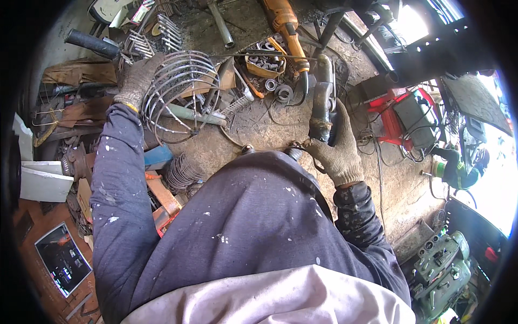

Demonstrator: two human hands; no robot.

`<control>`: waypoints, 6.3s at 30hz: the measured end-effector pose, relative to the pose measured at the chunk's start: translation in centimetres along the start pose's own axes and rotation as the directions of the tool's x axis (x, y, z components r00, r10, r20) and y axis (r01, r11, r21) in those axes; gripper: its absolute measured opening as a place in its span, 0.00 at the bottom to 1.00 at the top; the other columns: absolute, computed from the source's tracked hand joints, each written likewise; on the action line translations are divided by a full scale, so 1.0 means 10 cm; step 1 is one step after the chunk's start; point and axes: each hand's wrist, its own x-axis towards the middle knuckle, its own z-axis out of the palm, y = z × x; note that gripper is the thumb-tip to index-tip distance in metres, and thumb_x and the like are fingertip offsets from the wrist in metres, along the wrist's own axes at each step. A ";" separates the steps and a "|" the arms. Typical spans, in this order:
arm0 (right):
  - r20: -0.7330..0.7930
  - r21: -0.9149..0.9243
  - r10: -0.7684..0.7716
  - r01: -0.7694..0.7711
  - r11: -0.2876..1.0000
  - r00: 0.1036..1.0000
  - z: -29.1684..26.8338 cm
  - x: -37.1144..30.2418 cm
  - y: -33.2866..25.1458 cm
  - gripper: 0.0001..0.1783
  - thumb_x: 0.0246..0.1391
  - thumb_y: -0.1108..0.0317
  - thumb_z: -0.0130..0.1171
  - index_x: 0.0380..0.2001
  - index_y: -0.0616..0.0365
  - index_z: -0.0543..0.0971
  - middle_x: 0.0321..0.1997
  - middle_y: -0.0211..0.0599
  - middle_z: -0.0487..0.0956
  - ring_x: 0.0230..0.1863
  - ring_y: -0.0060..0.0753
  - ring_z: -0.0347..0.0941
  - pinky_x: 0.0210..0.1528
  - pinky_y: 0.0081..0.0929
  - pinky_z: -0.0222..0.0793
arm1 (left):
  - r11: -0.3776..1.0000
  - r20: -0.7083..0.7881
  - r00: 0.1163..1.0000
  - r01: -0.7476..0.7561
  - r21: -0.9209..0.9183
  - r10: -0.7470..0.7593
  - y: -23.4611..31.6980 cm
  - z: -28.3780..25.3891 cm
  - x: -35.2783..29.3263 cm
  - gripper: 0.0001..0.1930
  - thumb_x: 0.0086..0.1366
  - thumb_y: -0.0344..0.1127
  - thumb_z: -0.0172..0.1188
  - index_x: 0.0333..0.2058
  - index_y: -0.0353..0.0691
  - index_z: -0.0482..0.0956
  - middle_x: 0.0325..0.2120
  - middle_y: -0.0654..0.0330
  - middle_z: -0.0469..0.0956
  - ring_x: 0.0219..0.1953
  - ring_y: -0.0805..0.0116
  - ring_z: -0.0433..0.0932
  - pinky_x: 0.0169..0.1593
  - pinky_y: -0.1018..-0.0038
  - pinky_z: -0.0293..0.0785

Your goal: The person cleans their gloves, removes a component from a box, and then welds a curved wire metal frame using a handheld welding tool.

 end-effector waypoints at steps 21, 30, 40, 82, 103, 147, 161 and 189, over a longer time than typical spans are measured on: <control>0.105 0.205 0.208 -0.226 0.952 0.972 -0.19 0.11 -0.24 0.46 0.43 0.67 0.66 0.67 0.60 0.60 0.43 0.34 0.73 0.38 0.28 0.73 0.42 0.29 0.76 | 0.995 0.041 0.999 -0.013 -0.099 0.017 0.05 0.01 -0.03 0.35 0.63 0.67 0.53 0.48 0.38 0.83 0.42 0.48 0.84 0.45 0.54 0.81 0.53 0.62 0.71; -0.059 -0.113 -0.182 0.174 0.978 0.982 -0.13 0.05 0.00 0.64 0.30 0.65 0.78 0.71 0.60 0.53 0.58 0.42 0.70 0.56 0.33 0.70 0.57 0.32 0.69 | 0.995 0.028 0.999 -0.029 0.090 0.027 0.06 -0.03 -0.04 0.33 0.65 0.65 0.51 0.49 0.40 0.84 0.41 0.53 0.84 0.42 0.60 0.81 0.52 0.67 0.72; -0.053 0.002 -0.213 0.213 0.977 0.976 -0.09 0.10 -0.17 0.60 0.32 0.67 0.77 0.69 0.60 0.55 0.57 0.40 0.71 0.54 0.32 0.70 0.56 0.31 0.69 | 1.000 0.013 1.000 -0.009 0.017 0.008 0.08 -0.01 -0.06 0.33 0.65 0.64 0.53 0.50 0.40 0.83 0.41 0.53 0.84 0.42 0.63 0.81 0.51 0.68 0.72; 0.129 -0.264 -0.065 0.097 0.960 0.990 -0.39 0.51 -0.93 0.53 0.40 0.60 0.71 0.70 0.61 0.60 0.59 0.44 0.73 0.58 0.35 0.70 0.61 0.32 0.66 | 0.999 0.019 0.999 -0.043 0.013 0.043 -0.01 0.02 0.04 0.34 0.64 0.65 0.53 0.47 0.35 0.83 0.40 0.48 0.84 0.42 0.56 0.80 0.49 0.63 0.71; 0.001 -0.165 -0.273 0.269 0.949 0.962 -0.23 0.25 -0.42 0.62 0.31 0.67 0.77 0.71 0.60 0.54 0.62 0.44 0.71 0.61 0.34 0.69 0.63 0.32 0.65 | 0.996 0.008 0.999 -0.039 -0.082 0.040 -0.07 0.07 0.06 0.37 0.63 0.70 0.51 0.46 0.38 0.84 0.42 0.45 0.83 0.47 0.49 0.81 0.54 0.59 0.71; 0.087 -0.040 -0.133 0.137 0.990 0.987 -0.29 0.20 -0.29 0.59 0.32 0.64 0.73 0.70 0.62 0.56 0.62 0.39 0.69 0.61 0.32 0.65 0.65 0.30 0.60 | 0.999 0.018 0.999 -0.029 -0.032 0.030 0.00 0.03 0.04 0.34 0.63 0.67 0.53 0.46 0.38 0.84 0.39 0.48 0.84 0.44 0.51 0.82 0.51 0.62 0.72; 0.079 -0.001 0.131 -0.132 0.991 0.988 -0.29 0.14 -0.52 0.48 0.46 0.66 0.66 0.70 0.60 0.57 0.46 0.37 0.73 0.37 0.24 0.73 0.34 0.23 0.76 | 0.998 -0.010 0.999 -0.045 -0.051 0.045 0.01 0.03 0.00 0.34 0.62 0.67 0.54 0.46 0.39 0.85 0.40 0.49 0.84 0.44 0.54 0.82 0.52 0.62 0.72; 0.074 -0.075 -0.113 0.118 0.990 0.991 -0.26 0.13 -0.26 0.57 0.34 0.65 0.72 0.69 0.61 0.57 0.59 0.38 0.70 0.57 0.30 0.67 0.61 0.29 0.63 | 0.999 0.006 1.000 -0.022 -0.047 0.022 -0.01 0.02 0.01 0.36 0.61 0.69 0.53 0.47 0.38 0.84 0.43 0.47 0.83 0.46 0.53 0.81 0.53 0.62 0.71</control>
